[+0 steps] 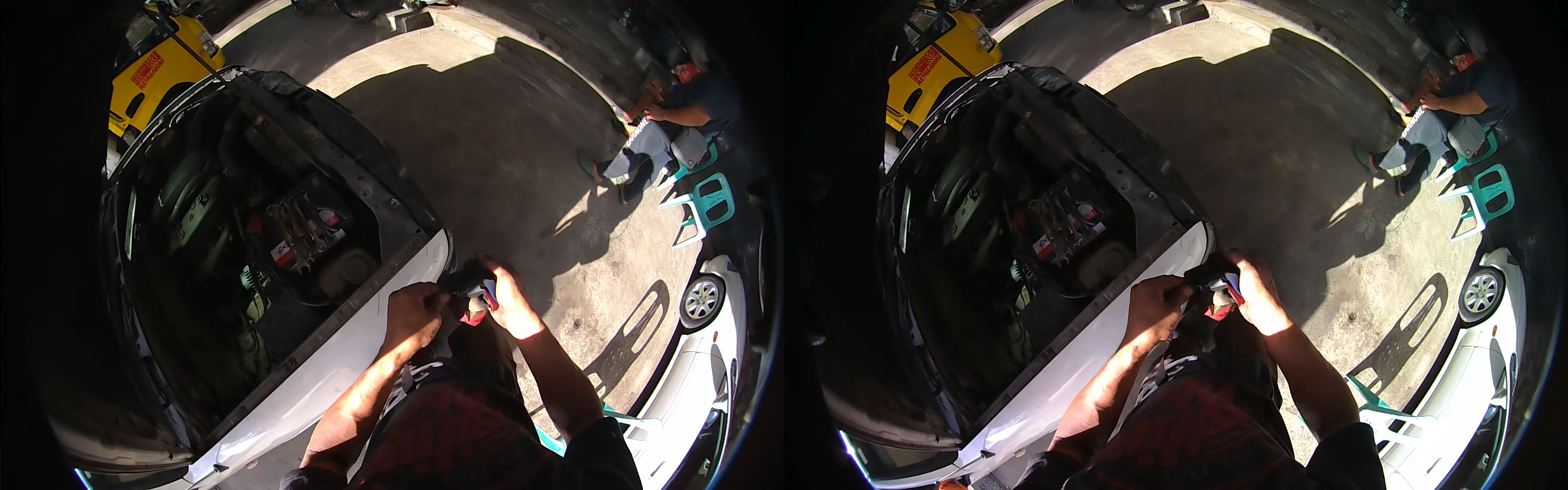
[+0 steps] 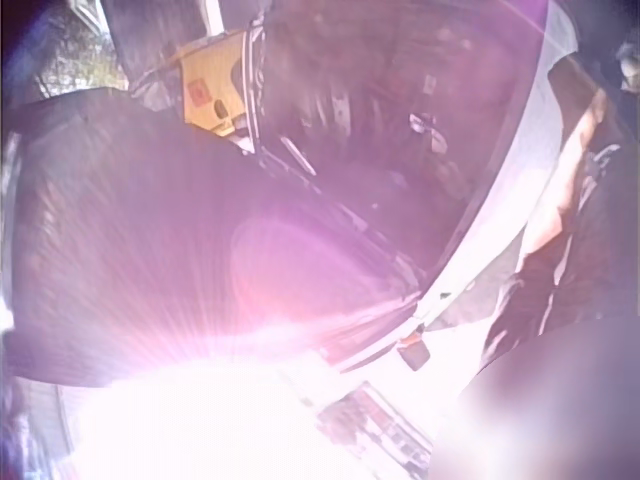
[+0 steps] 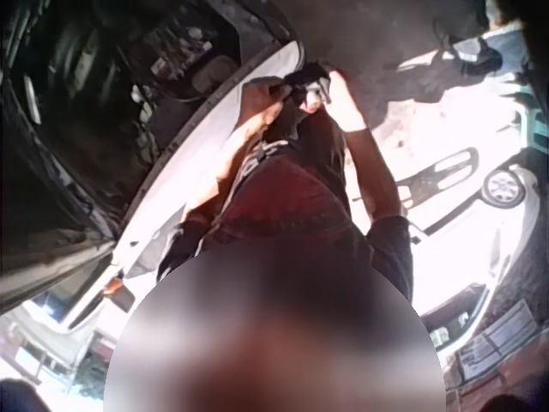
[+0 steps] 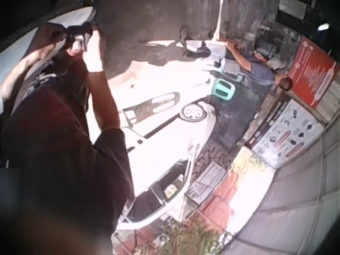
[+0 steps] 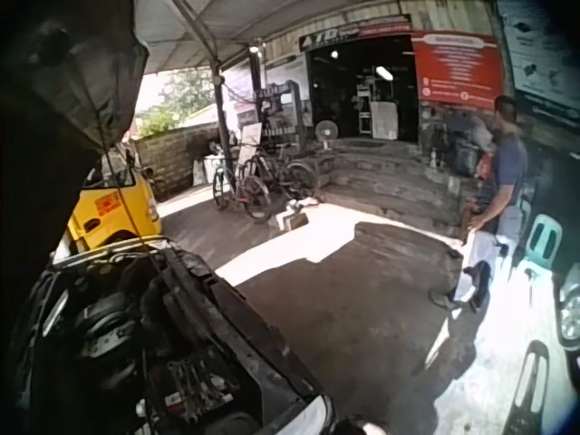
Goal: The person works under the hood of a white car, using a wrench to tighten bolts on the alternator. They adjust the alternator's position and continue securing it with the wrench.
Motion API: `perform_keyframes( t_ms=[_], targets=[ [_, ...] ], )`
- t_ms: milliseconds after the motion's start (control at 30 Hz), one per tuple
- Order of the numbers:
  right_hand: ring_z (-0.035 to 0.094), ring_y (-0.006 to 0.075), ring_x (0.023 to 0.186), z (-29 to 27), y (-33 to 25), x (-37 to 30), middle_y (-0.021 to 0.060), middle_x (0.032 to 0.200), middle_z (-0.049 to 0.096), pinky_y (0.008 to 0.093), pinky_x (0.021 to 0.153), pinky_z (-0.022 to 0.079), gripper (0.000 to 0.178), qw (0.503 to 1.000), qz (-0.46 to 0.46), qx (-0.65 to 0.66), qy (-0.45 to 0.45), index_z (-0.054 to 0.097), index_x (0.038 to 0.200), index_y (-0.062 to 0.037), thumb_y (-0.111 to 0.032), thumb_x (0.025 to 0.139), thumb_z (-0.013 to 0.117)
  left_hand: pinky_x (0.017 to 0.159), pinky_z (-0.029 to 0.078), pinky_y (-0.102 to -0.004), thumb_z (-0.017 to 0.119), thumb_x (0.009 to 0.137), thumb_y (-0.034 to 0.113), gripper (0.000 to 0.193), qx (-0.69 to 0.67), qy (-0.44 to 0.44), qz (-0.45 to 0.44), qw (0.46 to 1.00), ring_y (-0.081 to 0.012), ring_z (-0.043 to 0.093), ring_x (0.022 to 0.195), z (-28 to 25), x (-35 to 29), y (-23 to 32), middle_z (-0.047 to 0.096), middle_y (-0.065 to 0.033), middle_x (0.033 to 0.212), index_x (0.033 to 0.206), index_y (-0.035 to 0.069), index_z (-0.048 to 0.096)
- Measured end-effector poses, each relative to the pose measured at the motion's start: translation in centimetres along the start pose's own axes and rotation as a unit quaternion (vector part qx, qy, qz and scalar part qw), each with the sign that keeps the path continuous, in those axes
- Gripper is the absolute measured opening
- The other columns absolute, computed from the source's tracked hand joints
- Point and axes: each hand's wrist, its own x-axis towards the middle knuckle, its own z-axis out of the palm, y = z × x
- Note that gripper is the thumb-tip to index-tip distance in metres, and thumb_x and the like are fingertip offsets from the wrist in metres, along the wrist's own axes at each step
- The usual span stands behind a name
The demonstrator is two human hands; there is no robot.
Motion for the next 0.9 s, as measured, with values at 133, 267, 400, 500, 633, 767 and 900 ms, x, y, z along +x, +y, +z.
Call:
perform_keyframes(
  t_ms=[133,267,400,500,633,767,900],
  targets=[
    [0.067,0.0212,0.096,0.8,-0.8,-0.2,0.0109,0.106,0.069,0.0362,0.081,0.054,0.027,0.956,-0.151,-0.248,-0.049,0.064,0.113,-0.0037,-0.025,0.097,0.059,0.078,0.052,-0.0415,0.066,0.086,0.014,0.017,0.003,0.026,0.067,0.997,-0.0363,0.069,0.087,-1.2,1.4,-0.6,0.071,-0.0201,0.092,0.098,0.003,0.074],
    [0.067,0.0288,0.092,2.7,-0.5,0.8,0.0154,0.100,0.067,0.0362,0.082,0.053,0.026,0.759,-0.380,-0.526,-0.045,0.063,0.108,-0.0038,-0.023,0.091,0.069,0.079,0.052,-0.0427,0.065,0.085,0.011,0.016,0.006,0.073,0.095,0.993,-0.0370,0.069,0.086,-1.8,3.2,0.0,0.071,-0.0211,0.091,0.094,0.002,0.075],
    [0.065,0.0188,0.091,4.3,-2.1,5.4,0.0125,0.097,0.067,0.0345,0.084,0.051,0.025,0.929,-0.161,-0.332,-0.019,0.062,0.108,-0.0035,-0.026,0.097,0.062,0.072,0.052,-0.0378,0.066,0.087,0.013,0.017,-0.027,0.082,0.029,0.996,-0.0331,0.070,0.077,-2.7,4.9,0.6,0.071,-0.0202,0.084,0.096,0.001,0.074],
    [0.064,0.0190,0.091,5.5,-3.5,8.3,0.0094,0.100,0.066,0.0329,0.088,0.049,0.030,0.996,-0.013,0.049,-0.073,0.060,0.113,-0.0027,-0.027,0.096,0.063,0.066,0.050,-0.0340,0.067,0.089,0.016,0.020,-0.082,0.065,-0.059,0.993,-0.0242,0.067,0.068,-3.8,6.7,0.6,0.070,-0.0158,0.076,0.097,-0.002,0.073],
    [0.067,0.0263,0.089,6.1,-4.8,9.8,0.0136,0.102,0.065,0.0337,0.079,0.053,0.039,0.750,-0.466,-0.418,-0.211,0.057,0.120,-0.0030,-0.025,0.091,0.069,0.061,0.049,-0.0291,0.068,0.092,0.016,0.023,-0.281,0.028,-0.115,0.952,-0.0146,0.060,0.066,-4.7,8.6,0.3,0.065,-0.0077,0.076,0.096,-0.007,0.071],
    [0.068,0.0289,0.076,6.6,-6.0,12.2,0.0128,0.092,0.067,0.0336,0.071,0.054,0.035,0.759,-0.414,-0.460,-0.201,0.059,0.114,-0.0024,-0.030,0.094,0.066,0.063,0.049,-0.0303,0.068,0.093,0.017,0.025,-0.388,-0.002,-0.171,0.906,-0.0167,0.061,0.070,-4.7,9.7,0.0,0.065,-0.0095,0.081,0.099,-0.008,0.069],
    [0.068,0.0241,0.068,7.6,-6.7,14.8,0.0089,0.086,0.070,0.0327,0.067,0.055,0.034,0.944,-0.150,-0.256,-0.145,0.061,0.108,-0.0006,-0.033,0.098,0.062,0.064,0.050,-0.0317,0.068,0.093,0.018,0.025,-0.435,0.007,-0.194,0.879,-0.0184,0.062,0.071,-4.2,10.4,-0.3,0.065,-0.0099,0.082,0.098,-0.007,0.068]
  ],
)
